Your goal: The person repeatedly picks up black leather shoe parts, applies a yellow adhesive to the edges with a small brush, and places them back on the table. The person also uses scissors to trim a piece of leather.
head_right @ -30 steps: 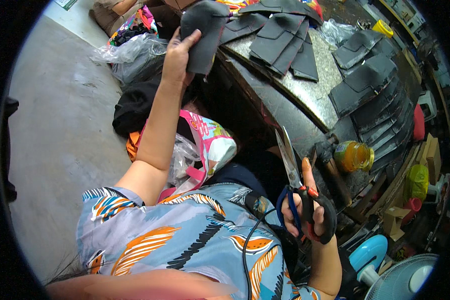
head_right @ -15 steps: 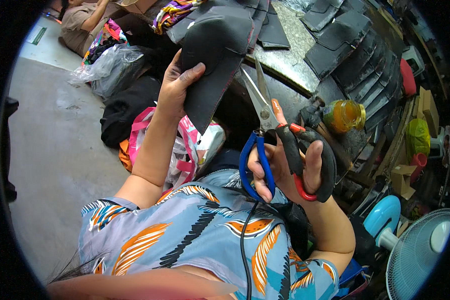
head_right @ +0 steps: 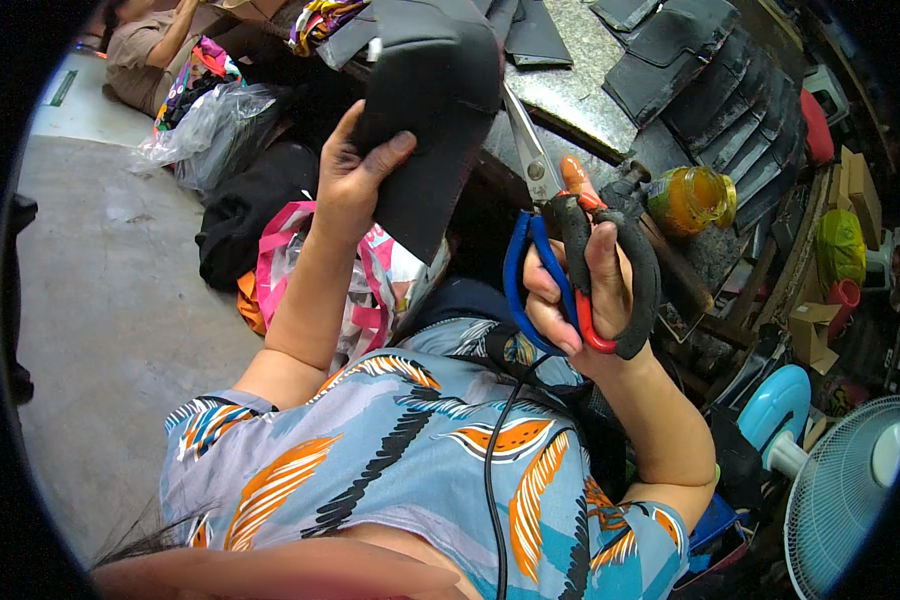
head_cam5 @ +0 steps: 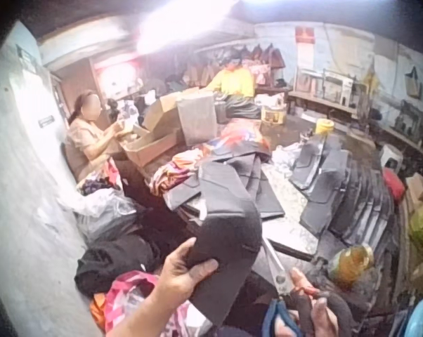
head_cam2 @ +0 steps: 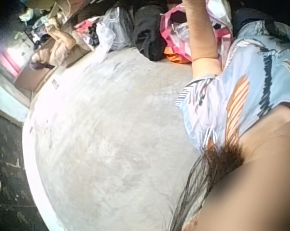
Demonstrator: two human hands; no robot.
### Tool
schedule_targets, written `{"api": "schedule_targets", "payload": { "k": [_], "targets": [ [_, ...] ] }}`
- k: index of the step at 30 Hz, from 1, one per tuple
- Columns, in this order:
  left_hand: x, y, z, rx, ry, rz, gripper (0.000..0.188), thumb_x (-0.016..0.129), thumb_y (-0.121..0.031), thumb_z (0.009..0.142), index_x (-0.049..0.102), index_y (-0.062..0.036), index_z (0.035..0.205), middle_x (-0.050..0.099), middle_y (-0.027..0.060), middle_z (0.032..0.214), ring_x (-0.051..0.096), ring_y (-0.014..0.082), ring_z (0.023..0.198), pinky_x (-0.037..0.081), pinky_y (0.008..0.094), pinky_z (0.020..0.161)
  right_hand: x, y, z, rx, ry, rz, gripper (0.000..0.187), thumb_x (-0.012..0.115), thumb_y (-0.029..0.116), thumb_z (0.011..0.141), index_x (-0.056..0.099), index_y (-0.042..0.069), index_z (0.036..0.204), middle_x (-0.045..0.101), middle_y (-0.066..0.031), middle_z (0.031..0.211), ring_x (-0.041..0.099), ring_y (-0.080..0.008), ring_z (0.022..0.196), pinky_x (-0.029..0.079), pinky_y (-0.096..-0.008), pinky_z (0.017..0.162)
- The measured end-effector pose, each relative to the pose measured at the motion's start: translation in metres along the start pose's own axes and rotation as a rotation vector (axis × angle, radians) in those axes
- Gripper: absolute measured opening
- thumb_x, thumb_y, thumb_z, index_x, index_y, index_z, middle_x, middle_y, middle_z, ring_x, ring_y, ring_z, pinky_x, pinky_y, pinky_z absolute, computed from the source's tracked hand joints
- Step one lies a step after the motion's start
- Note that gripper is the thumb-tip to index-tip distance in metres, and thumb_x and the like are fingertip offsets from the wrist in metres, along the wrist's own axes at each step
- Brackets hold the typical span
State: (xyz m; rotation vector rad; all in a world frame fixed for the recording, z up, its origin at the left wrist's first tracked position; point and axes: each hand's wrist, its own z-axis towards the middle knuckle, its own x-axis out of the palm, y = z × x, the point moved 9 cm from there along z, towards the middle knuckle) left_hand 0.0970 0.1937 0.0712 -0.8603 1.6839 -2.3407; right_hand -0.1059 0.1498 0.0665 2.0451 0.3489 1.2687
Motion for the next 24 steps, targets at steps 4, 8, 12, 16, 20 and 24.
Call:
{"api": "schedule_targets", "payload": {
  "k": [4, 8, 12, 16, 20, 24],
  "targets": [
    [0.001, 0.007, -0.002, -0.023, -0.003, -0.001, 0.029, 0.065, 0.000, 0.087, 0.059, -0.0001, 0.116, 0.066, 0.0056, 0.101, 0.061, 0.0104, 0.091, 0.051, 0.0252, 0.081, 0.008, -0.001, 0.002, 0.024, 0.058, -0.011, 0.082, 0.046, 0.069, 0.085, 0.030, 0.008, 0.137, 0.047, -0.0059, 0.070, 0.041, -0.0081, 0.036, 0.033, -0.0169, 0.033],
    [0.004, 0.007, -0.004, -0.002, 0.035, 0.030, 0.030, 0.065, 0.000, 0.087, 0.059, -0.0012, 0.117, 0.066, 0.0048, 0.102, 0.060, 0.0103, 0.091, 0.051, 0.0255, 0.082, 0.016, 0.007, 0.005, -0.054, 0.084, 0.069, 0.081, 0.043, 0.068, 0.087, 0.026, 0.009, 0.140, 0.046, -0.0049, 0.068, 0.040, -0.0086, 0.035, 0.033, -0.0164, 0.033],
    [0.014, 0.000, -0.012, 0.066, 0.145, 0.096, 0.030, 0.065, 0.002, 0.087, 0.059, -0.0017, 0.116, 0.065, 0.0045, 0.105, 0.059, 0.0110, 0.096, 0.049, 0.0268, 0.087, -0.005, 0.005, 0.014, 0.031, -0.070, 0.015, 0.066, 0.038, 0.069, 0.089, 0.050, 0.004, 0.082, 0.045, -0.0004, 0.060, 0.039, -0.0050, 0.035, 0.029, -0.0161, 0.032],
    [0.004, 0.002, -0.012, 0.044, 0.029, -0.033, 0.034, 0.065, 0.004, 0.084, 0.059, -0.0035, 0.117, 0.065, 0.0047, 0.107, 0.059, 0.0124, 0.098, 0.048, 0.0271, 0.089, -0.020, 0.012, 0.026, -0.029, -0.066, -0.048, 0.066, 0.036, 0.069, 0.090, 0.048, 0.007, 0.069, 0.043, 0.0019, 0.053, 0.038, -0.0046, 0.035, 0.028, -0.0154, 0.034],
    [-0.030, 0.003, 0.008, 0.005, -0.142, -0.356, 0.034, 0.063, -0.002, 0.086, 0.055, -0.0065, 0.119, 0.065, 0.0071, 0.104, 0.065, 0.0176, 0.091, 0.056, 0.0319, 0.075, -0.026, 0.006, 0.019, -0.013, -0.093, -0.165, 0.068, 0.033, 0.076, 0.086, 0.041, 0.009, 0.090, 0.046, -0.0011, 0.058, 0.041, -0.0072, 0.037, 0.032, -0.0169, 0.036],
    [-0.052, 0.004, 0.021, -0.002, -0.259, -0.338, 0.033, 0.063, -0.003, 0.087, 0.054, -0.0075, 0.118, 0.064, 0.0063, 0.102, 0.065, 0.0169, 0.086, 0.057, 0.0319, 0.071, 0.000, -0.008, 0.003, 0.036, 0.043, -0.104, 0.088, 0.035, 0.075, 0.086, 0.013, 0.018, 0.150, 0.049, -0.0091, 0.074, 0.045, -0.0133, 0.040, 0.040, -0.0221, 0.038]
  ]
}}
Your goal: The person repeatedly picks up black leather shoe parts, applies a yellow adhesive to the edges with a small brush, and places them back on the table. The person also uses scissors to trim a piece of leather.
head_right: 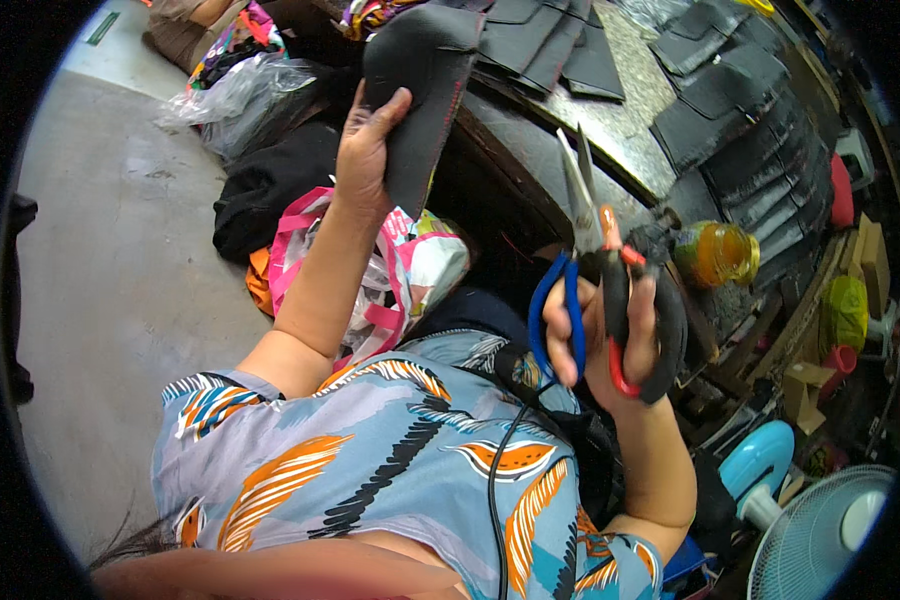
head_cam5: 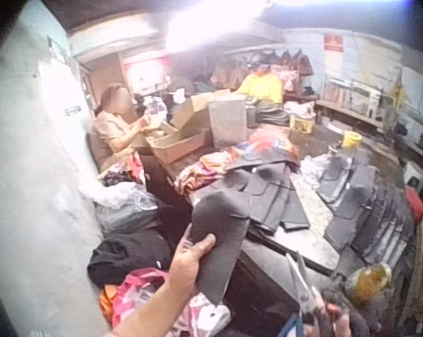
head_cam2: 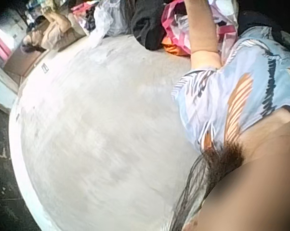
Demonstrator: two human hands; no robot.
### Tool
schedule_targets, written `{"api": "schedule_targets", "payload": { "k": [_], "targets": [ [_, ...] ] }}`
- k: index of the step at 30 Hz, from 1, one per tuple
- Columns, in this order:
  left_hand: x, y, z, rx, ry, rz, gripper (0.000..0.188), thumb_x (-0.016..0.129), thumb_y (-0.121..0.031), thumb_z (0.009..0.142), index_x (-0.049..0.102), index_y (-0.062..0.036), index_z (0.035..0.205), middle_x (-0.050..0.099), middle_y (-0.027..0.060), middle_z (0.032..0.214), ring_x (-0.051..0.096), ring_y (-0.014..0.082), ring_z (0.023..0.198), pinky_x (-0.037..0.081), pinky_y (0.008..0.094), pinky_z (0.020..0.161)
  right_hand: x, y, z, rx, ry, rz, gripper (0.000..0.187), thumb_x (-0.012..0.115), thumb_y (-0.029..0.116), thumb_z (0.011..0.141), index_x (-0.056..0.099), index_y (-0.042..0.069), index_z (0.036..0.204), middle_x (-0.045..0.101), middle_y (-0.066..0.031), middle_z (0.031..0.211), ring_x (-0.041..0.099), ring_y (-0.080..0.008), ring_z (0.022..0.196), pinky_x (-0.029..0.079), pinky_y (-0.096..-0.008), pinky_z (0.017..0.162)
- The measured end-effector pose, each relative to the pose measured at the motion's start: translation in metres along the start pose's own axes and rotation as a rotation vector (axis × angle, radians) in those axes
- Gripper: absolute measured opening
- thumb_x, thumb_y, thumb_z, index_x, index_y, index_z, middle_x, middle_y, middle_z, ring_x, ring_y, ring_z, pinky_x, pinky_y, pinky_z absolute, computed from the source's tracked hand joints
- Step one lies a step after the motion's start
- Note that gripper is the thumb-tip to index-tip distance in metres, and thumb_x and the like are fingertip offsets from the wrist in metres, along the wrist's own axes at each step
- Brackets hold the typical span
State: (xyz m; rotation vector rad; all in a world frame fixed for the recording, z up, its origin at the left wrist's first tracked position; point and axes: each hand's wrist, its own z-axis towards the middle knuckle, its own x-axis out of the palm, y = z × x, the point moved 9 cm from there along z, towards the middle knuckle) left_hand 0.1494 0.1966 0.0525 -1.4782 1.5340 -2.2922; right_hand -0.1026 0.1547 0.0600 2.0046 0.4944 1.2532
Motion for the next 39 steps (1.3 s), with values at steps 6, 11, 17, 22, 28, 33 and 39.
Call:
{"api": "schedule_targets", "payload": {
  "k": [6, 11, 17, 22, 28, 33, 39],
  "targets": [
    [0.010, 0.001, 0.002, 0.057, 0.011, 0.010, 0.032, 0.061, -0.003, 0.088, 0.054, -0.0092, 0.119, 0.064, 0.0056, 0.101, 0.064, 0.0163, 0.087, 0.056, 0.0305, 0.072, 0.024, -0.016, -0.009, 0.105, 0.101, -0.095, 0.106, 0.037, 0.083, 0.078, -0.003, 0.019, 0.152, 0.050, -0.0115, 0.076, 0.050, -0.0155, 0.045, 0.044, -0.0230, 0.041],
    [0.016, -0.013, 0.009, 0.190, -0.022, -0.004, 0.023, 0.058, -0.005, 0.091, 0.056, -0.0076, 0.114, 0.064, 0.0058, 0.100, 0.065, 0.0161, 0.086, 0.057, 0.0315, 0.071, 0.034, -0.021, -0.012, 0.167, 0.125, -0.164, 0.113, 0.034, 0.088, 0.073, -0.007, 0.017, 0.152, 0.050, -0.0115, 0.075, 0.049, -0.0149, 0.045, 0.042, -0.0237, 0.043],
    [0.018, -0.011, 0.013, 0.172, -0.099, -0.011, 0.035, 0.058, -0.005, 0.091, 0.052, -0.0090, 0.126, 0.063, 0.0072, 0.108, 0.065, 0.0175, 0.087, 0.056, 0.0305, 0.068, 0.043, -0.022, -0.013, 0.153, 0.115, -0.156, 0.110, 0.030, 0.088, 0.075, -0.006, 0.018, 0.152, 0.048, -0.0093, 0.074, 0.045, -0.0122, 0.042, 0.040, -0.0226, 0.041],
    [0.018, -0.005, 0.011, 0.090, 0.005, -0.055, 0.035, 0.058, -0.006, 0.092, 0.052, -0.0080, 0.126, 0.064, 0.0060, 0.106, 0.065, 0.0168, 0.087, 0.056, 0.0303, 0.069, 0.010, -0.017, 0.002, 0.095, -0.042, 0.013, 0.080, 0.035, 0.077, 0.084, 0.024, 0.011, 0.127, 0.045, -0.0044, 0.064, 0.037, -0.0077, 0.034, 0.028, -0.0172, 0.032],
    [0.001, 0.006, 0.020, 0.045, 0.025, -0.190, 0.018, 0.058, -0.015, 0.094, 0.053, -0.0073, 0.109, 0.060, 0.0118, 0.077, 0.057, 0.0171, 0.051, 0.048, 0.0275, 0.040, -0.003, -0.018, -0.004, 0.041, -0.150, 0.001, 0.080, 0.036, 0.070, 0.089, 0.034, 0.009, 0.140, 0.046, -0.0058, 0.065, 0.039, -0.0088, 0.035, 0.032, -0.0178, 0.033],
    [0.000, 0.011, 0.028, 0.030, 0.061, -0.277, 0.027, 0.058, -0.007, 0.091, 0.055, -0.0064, 0.118, 0.065, 0.0062, 0.100, 0.066, 0.0171, 0.086, 0.056, 0.0312, 0.073, 0.022, -0.023, -0.007, 0.115, 0.052, -0.075, 0.094, 0.035, 0.075, 0.085, -0.001, 0.021, 0.152, 0.047, -0.0085, 0.073, 0.043, -0.0122, 0.040, 0.039, -0.0210, 0.037],
    [0.006, 0.007, 0.013, 0.037, -0.026, -0.019, 0.033, 0.061, -0.006, 0.088, 0.054, -0.0065, 0.120, 0.064, 0.0075, 0.102, 0.065, 0.0185, 0.089, 0.056, 0.0318, 0.074, 0.006, 0.029, 0.017, -0.129, -0.053, -0.382, 0.098, 0.049, 0.068, 0.086, -0.003, 0.017, 0.152, 0.047, -0.0069, 0.069, 0.044, -0.0104, 0.039, 0.037, -0.0194, 0.035]
  ]
}}
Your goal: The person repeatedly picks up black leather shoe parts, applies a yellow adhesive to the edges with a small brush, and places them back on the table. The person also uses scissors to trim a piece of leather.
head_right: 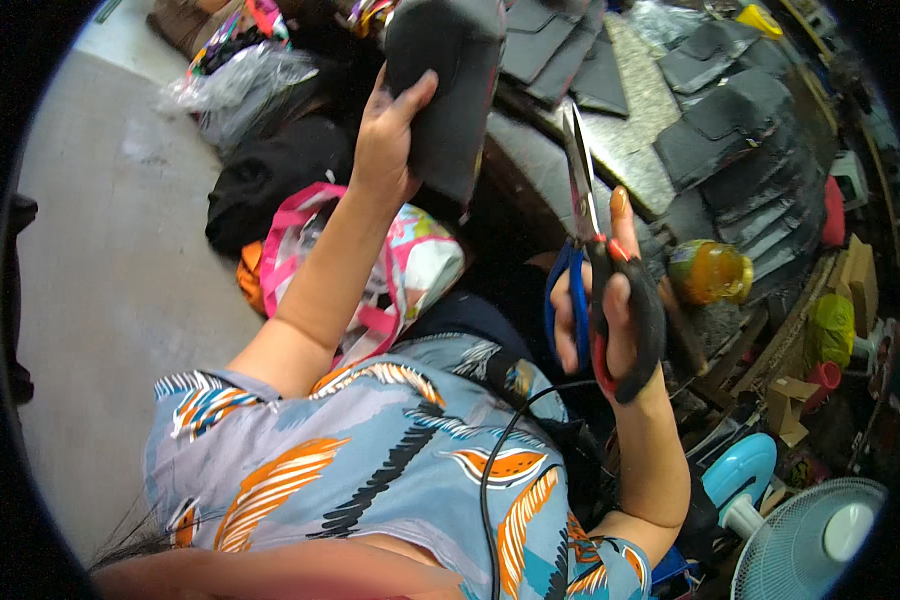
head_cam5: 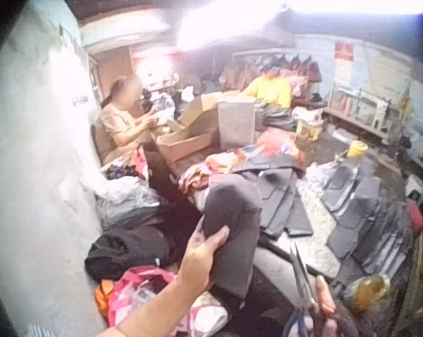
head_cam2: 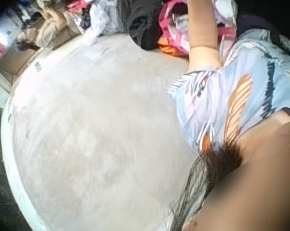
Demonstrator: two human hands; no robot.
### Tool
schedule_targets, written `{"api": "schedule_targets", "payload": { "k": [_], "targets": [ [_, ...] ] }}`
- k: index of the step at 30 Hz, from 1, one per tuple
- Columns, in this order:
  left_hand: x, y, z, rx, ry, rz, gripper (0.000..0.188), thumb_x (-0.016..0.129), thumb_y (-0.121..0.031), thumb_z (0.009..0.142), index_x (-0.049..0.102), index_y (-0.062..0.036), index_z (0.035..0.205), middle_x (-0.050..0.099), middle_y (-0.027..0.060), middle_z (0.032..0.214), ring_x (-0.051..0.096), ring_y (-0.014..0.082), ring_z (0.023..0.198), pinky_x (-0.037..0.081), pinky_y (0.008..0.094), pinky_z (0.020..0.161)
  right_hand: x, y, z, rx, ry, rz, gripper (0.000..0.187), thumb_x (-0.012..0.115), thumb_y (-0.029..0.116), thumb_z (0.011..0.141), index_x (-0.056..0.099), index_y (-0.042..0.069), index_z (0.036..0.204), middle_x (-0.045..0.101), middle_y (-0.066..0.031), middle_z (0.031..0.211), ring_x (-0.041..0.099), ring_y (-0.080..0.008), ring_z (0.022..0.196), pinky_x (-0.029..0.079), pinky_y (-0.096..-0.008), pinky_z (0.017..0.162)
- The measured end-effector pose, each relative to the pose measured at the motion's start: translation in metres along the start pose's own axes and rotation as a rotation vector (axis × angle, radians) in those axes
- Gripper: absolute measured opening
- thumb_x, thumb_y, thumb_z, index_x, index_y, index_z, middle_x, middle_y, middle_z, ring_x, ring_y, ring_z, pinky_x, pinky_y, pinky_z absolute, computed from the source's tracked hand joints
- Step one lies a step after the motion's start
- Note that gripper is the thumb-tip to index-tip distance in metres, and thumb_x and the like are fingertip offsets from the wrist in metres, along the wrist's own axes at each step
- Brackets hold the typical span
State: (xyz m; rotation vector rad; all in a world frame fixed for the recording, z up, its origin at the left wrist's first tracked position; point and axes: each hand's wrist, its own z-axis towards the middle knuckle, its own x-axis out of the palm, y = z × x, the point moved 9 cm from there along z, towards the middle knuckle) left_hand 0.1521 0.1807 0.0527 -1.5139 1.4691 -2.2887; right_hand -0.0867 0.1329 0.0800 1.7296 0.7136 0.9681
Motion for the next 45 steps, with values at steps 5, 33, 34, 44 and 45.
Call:
{"api": "schedule_targets", "payload": {
  "k": [5, 33, 34, 44, 45],
  "targets": [
    [0.010, 0.009, -0.006, -0.108, 0.072, -0.100, 0.030, 0.059, -0.011, 0.091, 0.052, -0.0066, 0.120, 0.063, 0.0092, 0.101, 0.063, 0.0174, 0.080, 0.053, 0.0294, 0.066, -0.029, 0.033, 0.040, -0.152, -0.117, -0.102, 0.096, 0.057, 0.058, 0.087, 0.001, 0.016, 0.152, 0.050, -0.0062, 0.070, 0.045, -0.0096, 0.042, 0.038, -0.0206, 0.036],
    [0.022, 0.008, -0.002, -0.025, 0.131, -0.137, 0.031, 0.063, -0.004, 0.088, 0.056, -0.0094, 0.118, 0.065, 0.0044, 0.104, 0.064, 0.0155, 0.093, 0.057, 0.0326, 0.079, 0.048, 0.000, 0.001, 0.090, 0.112, 0.341, 0.095, 0.042, 0.073, 0.083, -0.004, 0.025, 0.152, 0.046, -0.0066, 0.071, 0.040, -0.0084, 0.037, 0.032, -0.0181, 0.033],
    [0.021, 0.009, -0.003, -0.026, 0.122, -0.117, 0.031, 0.063, -0.004, 0.088, 0.057, -0.0095, 0.118, 0.065, 0.0042, 0.104, 0.064, 0.0150, 0.092, 0.056, 0.0321, 0.079, 0.043, 0.002, 0.001, 0.071, 0.092, 0.325, 0.095, 0.044, 0.070, 0.084, -0.005, 0.025, 0.151, 0.045, -0.0060, 0.070, 0.038, -0.0076, 0.036, 0.031, -0.0177, 0.032],
    [0.007, 0.009, -0.001, 0.020, 0.027, 0.017, 0.032, 0.065, -0.004, 0.087, 0.056, -0.0062, 0.118, 0.064, 0.0037, 0.103, 0.063, 0.0129, 0.091, 0.053, 0.0288, 0.080, 0.008, 0.002, 0.012, -0.037, -0.035, 0.099, 0.096, 0.052, 0.063, 0.087, -0.002, 0.016, 0.152, 0.047, -0.0062, 0.067, 0.040, -0.0082, 0.037, 0.033, -0.0191, 0.033],
    [0.007, 0.010, -0.002, 0.005, 0.036, 0.032, 0.032, 0.065, -0.004, 0.087, 0.056, -0.0054, 0.118, 0.064, 0.0038, 0.104, 0.062, 0.0128, 0.092, 0.052, 0.0288, 0.081, 0.001, 0.008, 0.015, -0.079, -0.048, 0.023, 0.096, 0.053, 0.062, 0.087, -0.001, 0.015, 0.152, 0.048, -0.0062, 0.067, 0.040, -0.0082, 0.037, 0.033, -0.0191, 0.033]
  ]
}}
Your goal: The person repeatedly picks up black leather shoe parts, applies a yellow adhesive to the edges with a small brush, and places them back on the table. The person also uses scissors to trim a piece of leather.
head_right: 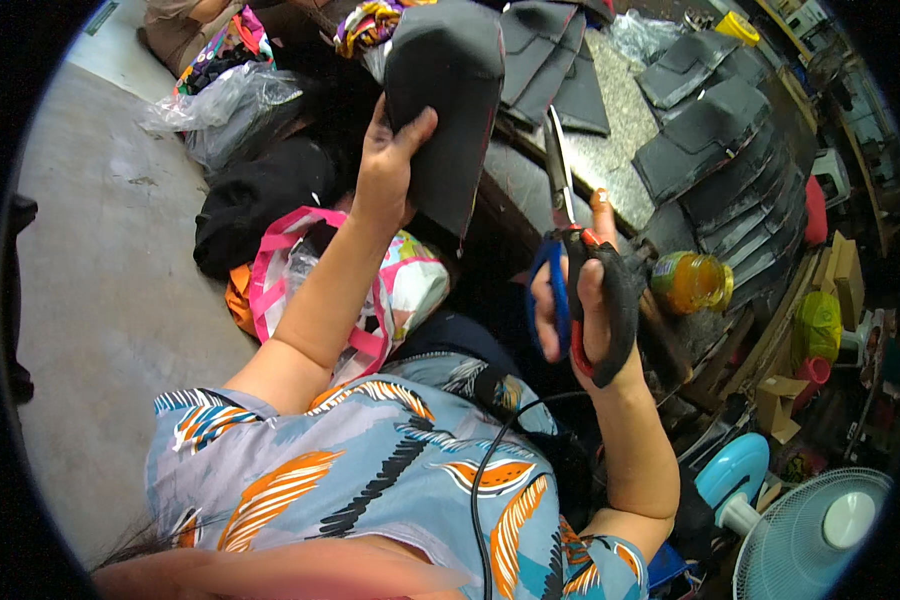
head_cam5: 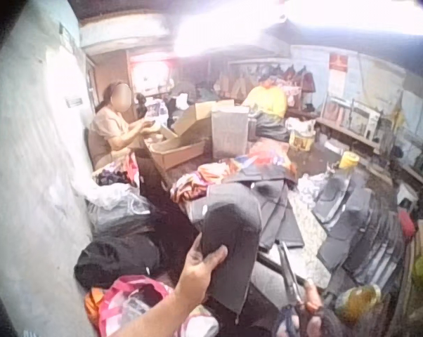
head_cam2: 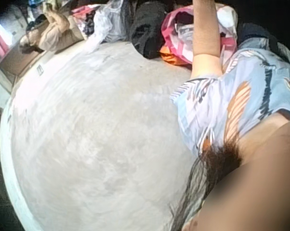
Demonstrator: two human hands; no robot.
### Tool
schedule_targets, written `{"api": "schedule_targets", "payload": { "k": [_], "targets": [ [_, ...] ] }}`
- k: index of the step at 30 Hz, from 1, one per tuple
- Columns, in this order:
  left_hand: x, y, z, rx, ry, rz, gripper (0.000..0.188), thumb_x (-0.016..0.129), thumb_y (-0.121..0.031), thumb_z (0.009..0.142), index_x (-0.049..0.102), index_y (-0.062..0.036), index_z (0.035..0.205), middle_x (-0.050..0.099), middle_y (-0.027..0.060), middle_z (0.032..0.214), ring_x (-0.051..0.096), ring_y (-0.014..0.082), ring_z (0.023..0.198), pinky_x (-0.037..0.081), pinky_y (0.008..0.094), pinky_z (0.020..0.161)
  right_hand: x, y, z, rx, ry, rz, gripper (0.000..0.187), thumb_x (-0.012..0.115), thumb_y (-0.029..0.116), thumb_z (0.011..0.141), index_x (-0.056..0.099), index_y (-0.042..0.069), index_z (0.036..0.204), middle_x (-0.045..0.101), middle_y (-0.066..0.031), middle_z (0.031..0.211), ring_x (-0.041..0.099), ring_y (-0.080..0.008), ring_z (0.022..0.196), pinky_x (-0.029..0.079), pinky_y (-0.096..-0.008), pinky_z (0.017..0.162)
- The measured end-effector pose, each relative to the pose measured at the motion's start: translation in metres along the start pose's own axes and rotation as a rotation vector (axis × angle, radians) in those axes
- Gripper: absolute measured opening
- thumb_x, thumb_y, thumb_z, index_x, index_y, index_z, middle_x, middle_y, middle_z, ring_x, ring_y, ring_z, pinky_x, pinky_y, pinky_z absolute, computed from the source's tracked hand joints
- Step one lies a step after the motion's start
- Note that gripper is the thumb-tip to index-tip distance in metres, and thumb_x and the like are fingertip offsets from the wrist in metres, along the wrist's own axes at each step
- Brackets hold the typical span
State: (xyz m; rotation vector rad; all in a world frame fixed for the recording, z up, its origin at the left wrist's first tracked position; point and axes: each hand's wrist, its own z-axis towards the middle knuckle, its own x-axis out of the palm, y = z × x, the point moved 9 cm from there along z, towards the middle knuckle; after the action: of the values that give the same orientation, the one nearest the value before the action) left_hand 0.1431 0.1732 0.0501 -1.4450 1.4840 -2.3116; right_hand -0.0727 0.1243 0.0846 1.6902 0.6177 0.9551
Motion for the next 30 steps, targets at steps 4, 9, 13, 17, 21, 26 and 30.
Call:
{"api": "schedule_targets", "payload": {
  "k": [4, 9, 13, 17, 21, 26, 30],
  "targets": [
    [-0.002, 0.009, -0.011, -0.068, 0.053, 0.026, 0.034, 0.064, -0.002, 0.087, 0.056, -0.0055, 0.120, 0.064, 0.0044, 0.108, 0.061, 0.0131, 0.096, 0.051, 0.0291, 0.083, -0.046, 0.035, 0.051, -0.200, -0.191, -0.568, 0.091, 0.062, 0.027, 0.088, -0.001, 0.012, 0.152, 0.055, -0.0056, 0.067, 0.054, -0.0112, 0.052, 0.042, -0.0245, 0.047],
    [-0.006, 0.028, -0.029, -0.185, 0.153, -0.025, 0.045, 0.063, 0.003, 0.085, 0.052, -0.0080, 0.127, 0.062, 0.0053, 0.114, 0.060, 0.0149, 0.102, 0.050, 0.0312, 0.090, -0.097, 0.064, 0.135, -0.186, -0.506, -1.240, 0.093, 0.065, 0.030, 0.081, 0.007, 0.015, 0.152, 0.067, -0.0240, 0.096, 0.067, -0.0366, 0.087, 0.050, -0.0401, 0.076],
    [-0.002, 0.034, -0.038, -0.253, 0.254, -0.031, 0.065, 0.063, 0.010, 0.078, 0.042, -0.0084, 0.138, 0.057, 0.0062, 0.123, 0.056, 0.0167, 0.112, 0.045, 0.0329, 0.098, -0.124, 0.080, 0.192, -0.046, -0.697, -1.487, 0.096, 0.066, 0.042, 0.079, 0.009, 0.018, 0.152, 0.065, -0.0248, 0.108, 0.064, -0.0401, 0.100, 0.049, -0.0458, 0.084],
    [0.001, 0.030, -0.038, -0.239, 0.310, 0.002, 0.076, 0.062, 0.010, 0.073, 0.036, -0.0086, 0.142, 0.053, 0.0059, 0.129, 0.052, 0.0175, 0.117, 0.043, 0.0337, 0.101, -0.148, 0.075, 0.229, 0.018, -0.706, -1.500, 0.097, 0.069, 0.039, 0.079, 0.007, 0.020, 0.151, 0.064, -0.0251, 0.111, 0.062, -0.0405, 0.105, 0.047, -0.0484, 0.089],
    [0.002, 0.034, -0.041, -0.287, 0.337, -0.059, 0.076, 0.062, 0.004, 0.072, 0.036, -0.0083, 0.142, 0.052, 0.0061, 0.129, 0.052, 0.0178, 0.118, 0.043, 0.0346, 0.102, -0.161, 0.057, 0.246, 0.007, -0.661, -1.566, 0.088, 0.066, 0.030, 0.084, 0.010, 0.018, 0.151, 0.063, -0.0275, 0.109, 0.061, -0.0432, 0.104, 0.046, -0.0485, 0.089],
    [0.008, 0.035, -0.043, -0.322, 0.312, -0.202, 0.066, 0.065, -0.013, 0.083, 0.036, -0.0092, 0.142, 0.052, 0.0086, 0.130, 0.053, 0.0201, 0.118, 0.043, 0.0382, 0.102, -0.129, 0.072, 0.229, -0.135, -0.606, -1.597, 0.069, 0.055, 0.026, 0.090, 0.020, 0.021, 0.150, 0.066, -0.0222, 0.105, 0.063, -0.0403, 0.101, 0.048, -0.0468, 0.087],
    [0.015, 0.038, -0.040, -0.334, 0.226, -0.316, 0.045, 0.061, -0.025, 0.093, 0.047, -0.0093, 0.133, 0.059, 0.0087, 0.121, 0.059, 0.0200, 0.110, 0.047, 0.0380, 0.097, -0.067, 0.089, 0.165, -0.397, -0.432, -1.625, 0.064, 0.055, 0.026, 0.093, 0.024, 0.023, 0.149, 0.065, -0.0212, 0.110, 0.065, -0.0381, 0.096, 0.048, -0.0450, 0.086]
  ]
}}
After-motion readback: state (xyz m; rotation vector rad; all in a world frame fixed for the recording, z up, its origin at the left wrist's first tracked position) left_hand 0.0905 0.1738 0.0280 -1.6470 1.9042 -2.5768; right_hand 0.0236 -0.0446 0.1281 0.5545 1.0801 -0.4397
